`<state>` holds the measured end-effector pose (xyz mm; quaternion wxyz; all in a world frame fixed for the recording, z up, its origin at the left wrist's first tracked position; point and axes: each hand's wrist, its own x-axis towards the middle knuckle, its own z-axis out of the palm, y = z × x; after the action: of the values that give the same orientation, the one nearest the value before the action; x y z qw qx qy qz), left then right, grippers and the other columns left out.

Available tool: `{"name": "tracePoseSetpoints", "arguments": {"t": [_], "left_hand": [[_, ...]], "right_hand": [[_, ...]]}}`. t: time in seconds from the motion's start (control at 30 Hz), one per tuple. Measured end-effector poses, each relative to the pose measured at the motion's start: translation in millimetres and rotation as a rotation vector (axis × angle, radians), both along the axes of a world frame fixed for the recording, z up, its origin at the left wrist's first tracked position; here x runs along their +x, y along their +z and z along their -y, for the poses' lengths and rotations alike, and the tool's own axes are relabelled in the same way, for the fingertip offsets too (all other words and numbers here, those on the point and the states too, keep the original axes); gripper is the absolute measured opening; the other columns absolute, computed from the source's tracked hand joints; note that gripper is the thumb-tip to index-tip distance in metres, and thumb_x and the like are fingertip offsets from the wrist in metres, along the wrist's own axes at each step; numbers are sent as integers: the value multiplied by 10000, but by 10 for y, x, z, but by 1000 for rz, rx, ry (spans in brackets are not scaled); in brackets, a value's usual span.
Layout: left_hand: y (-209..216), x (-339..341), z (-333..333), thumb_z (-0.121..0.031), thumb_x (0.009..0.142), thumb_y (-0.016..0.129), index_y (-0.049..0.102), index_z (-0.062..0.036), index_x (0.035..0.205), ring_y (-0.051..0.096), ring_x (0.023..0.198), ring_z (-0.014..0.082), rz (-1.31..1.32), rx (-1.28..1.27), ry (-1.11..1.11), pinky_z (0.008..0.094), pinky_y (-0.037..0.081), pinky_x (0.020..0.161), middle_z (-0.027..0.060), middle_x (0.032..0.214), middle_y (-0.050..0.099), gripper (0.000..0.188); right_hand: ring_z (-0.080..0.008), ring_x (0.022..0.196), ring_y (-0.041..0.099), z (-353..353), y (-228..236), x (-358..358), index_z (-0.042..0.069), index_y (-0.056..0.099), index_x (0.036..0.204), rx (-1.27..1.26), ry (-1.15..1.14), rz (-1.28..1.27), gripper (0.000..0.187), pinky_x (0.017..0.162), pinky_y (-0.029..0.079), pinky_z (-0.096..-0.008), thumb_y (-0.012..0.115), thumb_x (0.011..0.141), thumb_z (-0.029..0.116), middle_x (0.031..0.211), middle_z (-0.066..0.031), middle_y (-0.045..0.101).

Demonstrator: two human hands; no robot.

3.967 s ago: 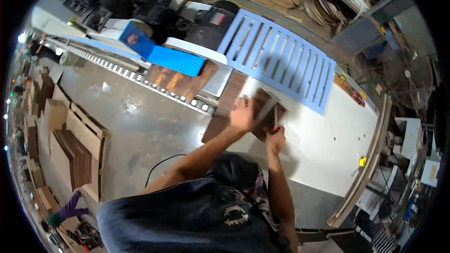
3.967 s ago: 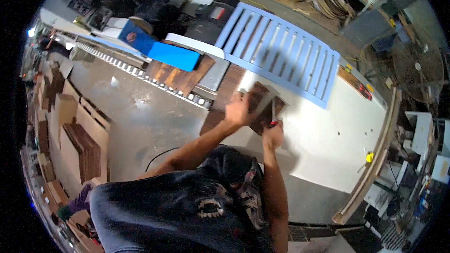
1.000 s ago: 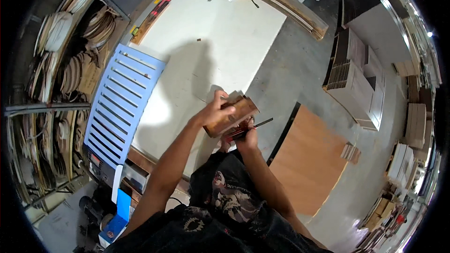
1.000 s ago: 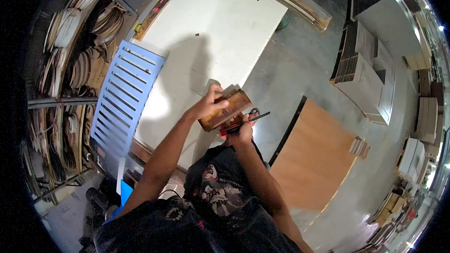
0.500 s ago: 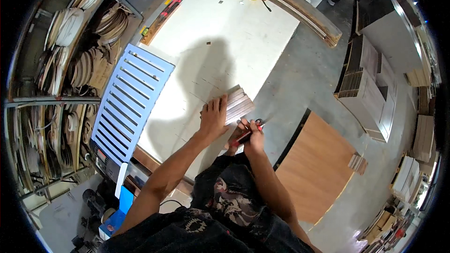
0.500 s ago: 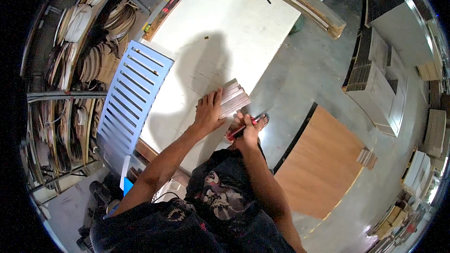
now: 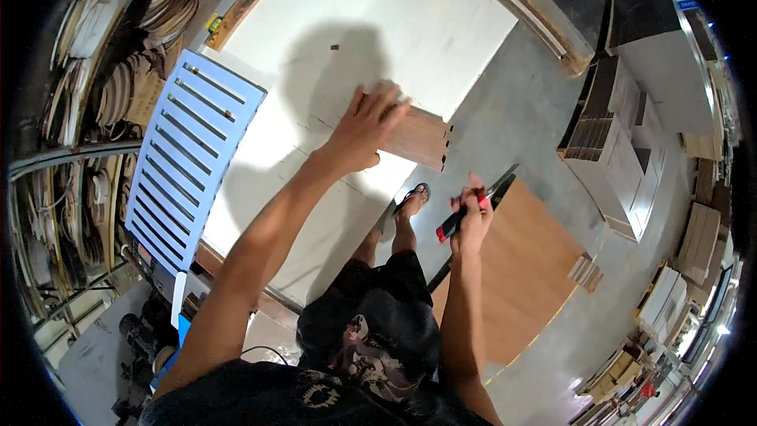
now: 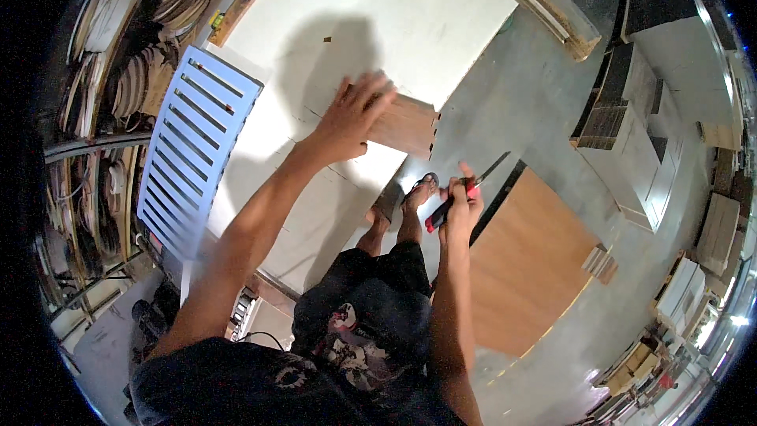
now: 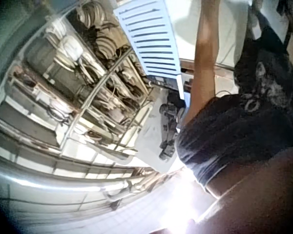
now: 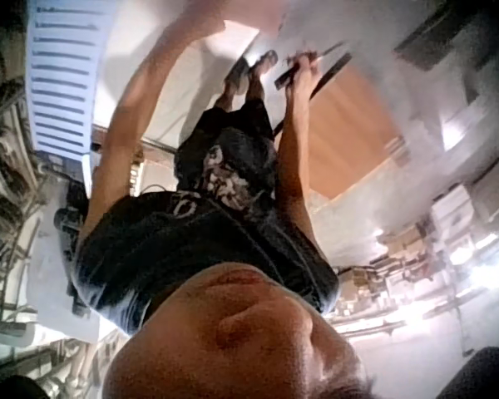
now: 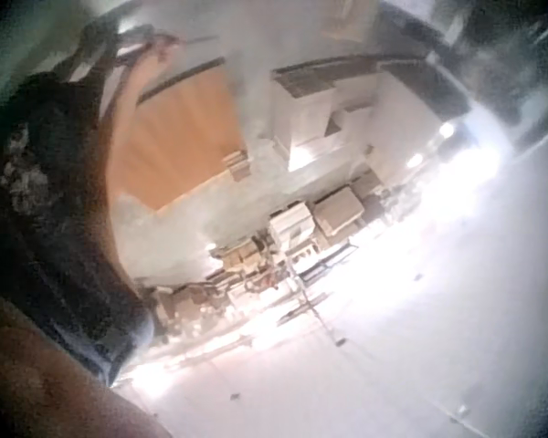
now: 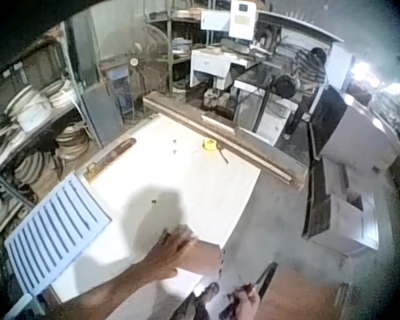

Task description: Trimming excess edge banding from wooden panels using a utility knife.

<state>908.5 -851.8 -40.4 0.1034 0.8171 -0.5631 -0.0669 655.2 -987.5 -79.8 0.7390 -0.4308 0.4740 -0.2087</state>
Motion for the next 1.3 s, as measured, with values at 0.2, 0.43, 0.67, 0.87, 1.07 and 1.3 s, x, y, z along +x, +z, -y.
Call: {"name": "tracePoseSetpoints", "arguments": {"t": [0.2, 0.43, 0.67, 0.87, 1.07, 1.3], "left_hand": [[-358, -47, -524, 17, 673, 739, 101, -85, 1592, 172, 1521, 314, -855, -556, 465, 418, 196, 1237, 148, 1647, 164, 1124], [-412, -105, -191, 22, 693, 747, 130, -136, 1598, 296, 1475, 320, -900, -520, 439, 414, 244, 1219, 174, 1604, 287, 1107], [-435, -88, -153, -6, 697, 808, 221, -159, 1577, 408, 1410, 339, -864, -452, 464, 406, 362, 1160, 168, 1548, 390, 1070], [-456, -74, 5, 11, 700, 819, 260, -141, 1564, 429, 1401, 330, -814, -532, 423, 405, 371, 1151, 176, 1531, 421, 1040], [-445, -15, 22, 22, 719, 805, 253, -124, 1567, 420, 1409, 321, -884, -511, 410, 396, 363, 1156, 169, 1546, 405, 1022], [-399, -43, 28, 34, 735, 786, 253, -140, 1571, 425, 1407, 309, -917, -526, 411, 388, 368, 1152, 164, 1549, 404, 1006]], "right_hand": [[-263, 1414, 402, -115, 452, 612, -39, 328, 1521, -57, 130, 57, 699, 1198, 224, -367, 466, 837, -18, 1591, -146, 344], [-169, 912, 556, -85, 369, 788, 46, 418, 1476, 25, 104, 175, 688, 799, 485, -281, 524, 802, -43, 1138, -103, 596], [-184, 963, 544, -94, 348, 806, 145, 264, 1592, -5, 73, 179, 853, 858, 471, -292, 501, 797, -53, 1150, -115, 583], [-187, 975, 548, -84, 281, 801, 85, 252, 1586, -11, -16, 118, 832, 913, 439, -306, 508, 805, -40, 1115, -103, 600], [-188, 999, 540, -67, 331, 840, 58, 244, 1586, -76, -5, 119, 838, 952, 410, -295, 505, 796, -44, 1171, -92, 580], [-183, 1050, 529, -53, 252, 791, 55, 232, 1589, -77, 28, 130, 846, 992, 398, -291, 474, 787, -65, 1327, -82, 533]]}}
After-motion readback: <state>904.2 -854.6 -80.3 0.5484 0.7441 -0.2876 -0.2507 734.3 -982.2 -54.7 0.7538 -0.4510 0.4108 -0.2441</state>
